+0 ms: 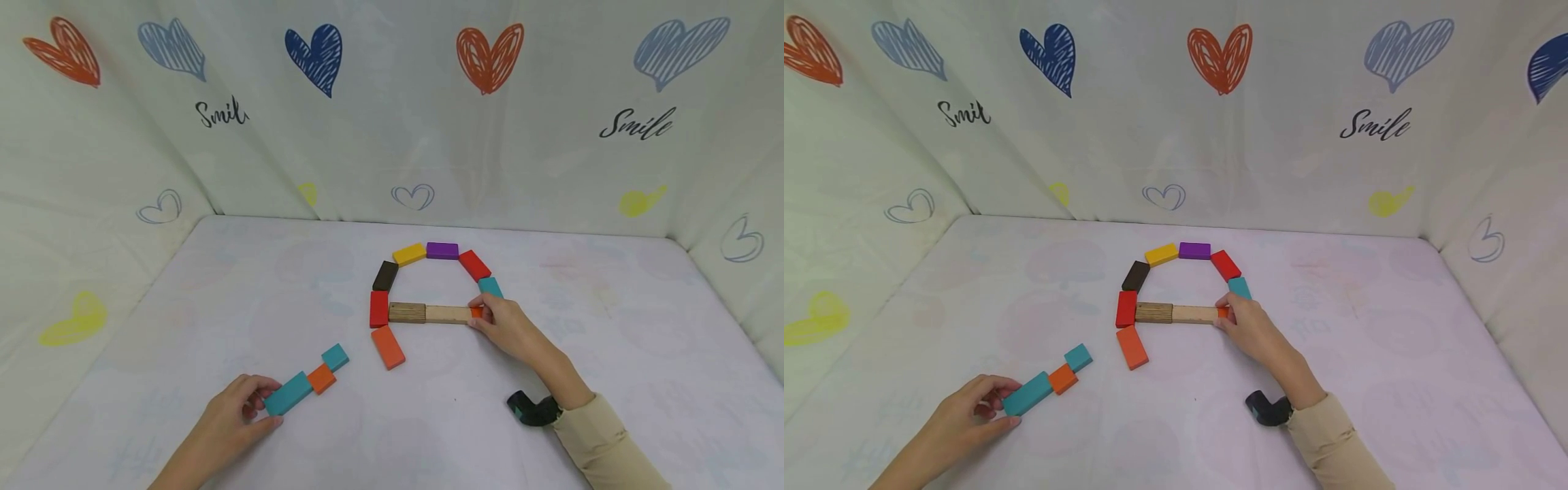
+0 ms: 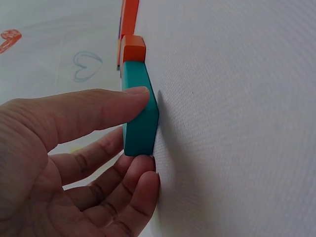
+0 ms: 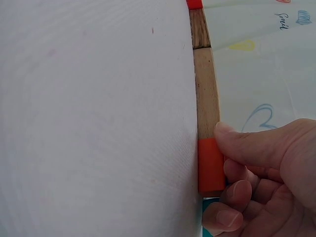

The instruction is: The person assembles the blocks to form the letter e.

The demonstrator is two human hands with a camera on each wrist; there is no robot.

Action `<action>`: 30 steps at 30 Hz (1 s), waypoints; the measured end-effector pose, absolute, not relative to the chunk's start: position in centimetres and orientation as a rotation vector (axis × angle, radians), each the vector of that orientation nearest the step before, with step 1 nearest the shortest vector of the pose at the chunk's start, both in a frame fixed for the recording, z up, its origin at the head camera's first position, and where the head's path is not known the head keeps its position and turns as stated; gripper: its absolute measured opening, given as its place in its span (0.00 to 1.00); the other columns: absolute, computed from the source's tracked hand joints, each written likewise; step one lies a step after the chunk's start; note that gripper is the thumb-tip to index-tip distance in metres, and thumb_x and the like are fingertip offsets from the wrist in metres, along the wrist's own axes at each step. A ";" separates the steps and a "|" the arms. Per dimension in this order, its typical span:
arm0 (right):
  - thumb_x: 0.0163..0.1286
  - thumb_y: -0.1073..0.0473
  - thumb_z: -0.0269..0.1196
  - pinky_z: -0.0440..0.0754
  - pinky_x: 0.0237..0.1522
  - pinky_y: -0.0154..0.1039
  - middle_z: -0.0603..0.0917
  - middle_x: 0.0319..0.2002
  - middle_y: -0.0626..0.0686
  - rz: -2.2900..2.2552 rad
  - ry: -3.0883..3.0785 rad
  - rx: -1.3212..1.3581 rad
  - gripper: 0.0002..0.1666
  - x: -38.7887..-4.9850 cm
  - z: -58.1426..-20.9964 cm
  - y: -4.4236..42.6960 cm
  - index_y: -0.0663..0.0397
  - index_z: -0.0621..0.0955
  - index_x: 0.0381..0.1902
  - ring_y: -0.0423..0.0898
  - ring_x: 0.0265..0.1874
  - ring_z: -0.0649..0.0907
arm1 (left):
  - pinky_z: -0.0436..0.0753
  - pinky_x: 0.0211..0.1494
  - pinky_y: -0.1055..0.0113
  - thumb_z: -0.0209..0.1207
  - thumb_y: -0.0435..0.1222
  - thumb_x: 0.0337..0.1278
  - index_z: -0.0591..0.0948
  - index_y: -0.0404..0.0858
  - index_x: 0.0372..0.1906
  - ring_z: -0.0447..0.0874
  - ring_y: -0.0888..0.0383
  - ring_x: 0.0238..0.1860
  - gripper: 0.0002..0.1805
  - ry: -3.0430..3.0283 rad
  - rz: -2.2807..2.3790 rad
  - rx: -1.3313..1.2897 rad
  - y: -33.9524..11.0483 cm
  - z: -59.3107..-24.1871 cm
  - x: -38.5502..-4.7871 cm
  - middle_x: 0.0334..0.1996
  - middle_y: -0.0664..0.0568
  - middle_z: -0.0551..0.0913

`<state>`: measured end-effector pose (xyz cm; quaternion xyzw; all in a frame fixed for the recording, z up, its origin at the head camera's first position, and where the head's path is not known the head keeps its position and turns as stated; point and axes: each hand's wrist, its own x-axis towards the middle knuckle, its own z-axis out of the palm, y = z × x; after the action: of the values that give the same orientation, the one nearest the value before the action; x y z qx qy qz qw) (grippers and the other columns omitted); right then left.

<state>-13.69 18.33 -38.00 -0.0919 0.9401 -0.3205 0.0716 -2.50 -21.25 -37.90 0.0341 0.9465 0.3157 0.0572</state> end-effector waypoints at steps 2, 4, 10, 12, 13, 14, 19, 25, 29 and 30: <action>0.62 0.63 0.63 0.67 0.22 0.28 0.70 0.24 0.51 -0.963 2.823 -0.275 0.19 -13.7 -38.0 18.3 0.62 0.74 0.50 0.43 0.24 0.69 | 0.74 0.33 0.75 0.71 0.32 0.36 0.79 0.37 0.43 0.66 0.71 0.29 0.22 2.869 0.960 0.104 -21.2 -37.9 -2.5 0.30 0.56 0.71; 0.62 0.63 0.63 0.67 0.22 0.28 0.70 0.24 0.51 -0.964 2.821 -0.272 0.19 -13.6 -38.0 18.3 0.62 0.74 0.50 0.43 0.24 0.69 | 0.74 0.33 0.75 0.71 0.32 0.36 0.79 0.37 0.43 0.66 0.70 0.29 0.22 2.867 0.962 0.105 -21.2 -37.9 -2.5 0.30 0.56 0.71; 0.62 0.63 0.63 0.66 0.22 0.28 0.69 0.23 0.51 -0.972 2.827 -0.286 0.19 -13.6 -38.0 18.4 0.63 0.75 0.50 0.43 0.24 0.68 | 0.75 0.33 0.76 0.71 0.32 0.37 0.79 0.37 0.43 0.66 0.70 0.30 0.22 2.855 0.954 0.090 -21.2 -37.8 -2.6 0.30 0.57 0.71; 0.62 0.63 0.63 0.66 0.22 0.29 0.69 0.23 0.51 -0.978 2.835 -0.306 0.18 -13.6 -38.0 18.5 0.63 0.75 0.49 0.43 0.24 0.68 | 0.75 0.34 0.76 0.71 0.33 0.37 0.79 0.37 0.43 0.66 0.70 0.30 0.22 2.844 0.945 0.074 -21.2 -37.7 -2.6 0.30 0.57 0.72; 0.62 0.64 0.63 0.65 0.22 0.29 0.69 0.23 0.51 -0.981 2.839 -0.317 0.18 -13.6 -38.1 18.5 0.63 0.75 0.49 0.43 0.24 0.68 | 0.75 0.34 0.76 0.71 0.33 0.37 0.79 0.37 0.44 0.66 0.70 0.30 0.22 2.840 0.941 0.068 -21.2 -37.7 -2.6 0.30 0.56 0.72; 0.62 0.64 0.63 0.65 0.22 0.29 0.69 0.22 0.51 -0.983 2.843 -0.329 0.18 -13.6 -38.1 18.5 0.63 0.75 0.49 0.43 0.23 0.68 | 0.75 0.34 0.76 0.71 0.33 0.37 0.79 0.37 0.44 0.67 0.70 0.30 0.22 2.836 0.937 0.059 -21.2 -37.6 -2.6 0.30 0.56 0.72; 0.62 0.64 0.63 0.65 0.22 0.29 0.69 0.22 0.50 -0.981 2.847 -0.341 0.18 -13.6 -38.2 18.5 0.63 0.75 0.49 0.42 0.23 0.68 | 0.76 0.35 0.76 0.71 0.32 0.37 0.80 0.37 0.43 0.67 0.70 0.30 0.22 2.843 0.962 0.066 -21.1 -37.6 -2.5 0.30 0.57 0.72; 0.62 0.64 0.63 0.65 0.22 0.29 0.69 0.22 0.50 -0.978 2.846 -0.339 0.18 -13.6 -38.2 18.6 0.63 0.75 0.49 0.43 0.23 0.68 | 0.77 0.36 0.76 0.70 0.32 0.40 0.79 0.37 0.45 0.69 0.70 0.30 0.21 2.814 0.969 0.029 -21.2 -37.5 -2.6 0.32 0.56 0.74; 0.62 0.64 0.63 0.65 0.22 0.29 0.69 0.23 0.50 -0.988 2.840 -0.342 0.18 -13.6 -38.2 18.6 0.63 0.75 0.49 0.43 0.23 0.68 | 0.78 0.38 0.77 0.69 0.32 0.41 0.79 0.37 0.46 0.69 0.69 0.31 0.21 2.794 0.972 -0.002 -21.3 -37.4 -2.6 0.33 0.56 0.74; 0.62 0.64 0.63 0.65 0.22 0.29 0.69 0.23 0.50 -0.989 2.840 -0.344 0.18 -13.6 -38.2 18.6 0.63 0.75 0.49 0.43 0.23 0.68 | 0.78 0.38 0.77 0.69 0.32 0.41 0.79 0.37 0.46 0.69 0.69 0.31 0.21 2.791 0.978 -0.002 -21.3 -37.4 -2.6 0.34 0.55 0.74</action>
<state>-13.57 18.56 -38.19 -0.1136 0.9367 -0.3263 0.0575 -2.62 -21.28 -37.38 -0.0006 0.9397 0.3294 0.0920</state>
